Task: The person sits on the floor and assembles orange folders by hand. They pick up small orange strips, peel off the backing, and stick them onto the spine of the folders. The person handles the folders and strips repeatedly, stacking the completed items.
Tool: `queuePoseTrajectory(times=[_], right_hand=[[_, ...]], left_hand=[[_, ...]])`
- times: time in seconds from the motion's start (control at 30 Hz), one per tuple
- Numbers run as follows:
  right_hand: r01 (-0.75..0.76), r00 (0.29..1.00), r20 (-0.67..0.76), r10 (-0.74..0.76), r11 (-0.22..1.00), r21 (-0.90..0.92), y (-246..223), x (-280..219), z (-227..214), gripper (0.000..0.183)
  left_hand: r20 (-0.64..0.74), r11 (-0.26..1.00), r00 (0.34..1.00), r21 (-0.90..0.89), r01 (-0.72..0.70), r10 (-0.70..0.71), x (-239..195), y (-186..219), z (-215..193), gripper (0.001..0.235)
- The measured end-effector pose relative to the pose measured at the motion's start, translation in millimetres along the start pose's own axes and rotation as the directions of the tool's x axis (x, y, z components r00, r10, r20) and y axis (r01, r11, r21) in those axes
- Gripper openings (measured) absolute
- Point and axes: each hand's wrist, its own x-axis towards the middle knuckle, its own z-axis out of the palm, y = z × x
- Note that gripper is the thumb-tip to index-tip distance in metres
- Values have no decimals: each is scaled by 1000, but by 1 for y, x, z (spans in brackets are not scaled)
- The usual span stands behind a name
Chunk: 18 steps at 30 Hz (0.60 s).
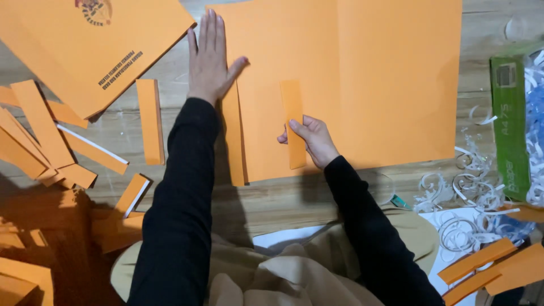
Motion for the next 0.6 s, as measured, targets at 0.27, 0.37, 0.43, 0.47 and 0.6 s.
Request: queuePoseTrajectory(times=[0.27, 0.37, 0.43, 0.47, 0.6], right_hand=[[-11, 998, -67, 13, 1000, 24, 4, 10, -2, 21], [53, 998, -46, -48, 991, 126, 19, 10, -4, 24], [62, 996, -70, -55, 993, 99, 24, 14, -5, 25], [65, 996, -66, -58, 993, 96, 27, 18, -5, 25], [131, 990, 42, -132, 991, 11, 20, 12, 14, 28]], left_hand=[[-120, 998, 991, 9, 56, -55, -39, 29, 5, 57], [-41, 999, 999, -9, 31, -31, -140, 57, 32, 69], [91, 995, 992, -40, 93, -89, -212, 81, 45, 78], [86, 995, 992, -40, 95, -92, -223, 84, 51, 78], [70, 992, 991, -46, 116, -112, -246, 82, 68, 68]])
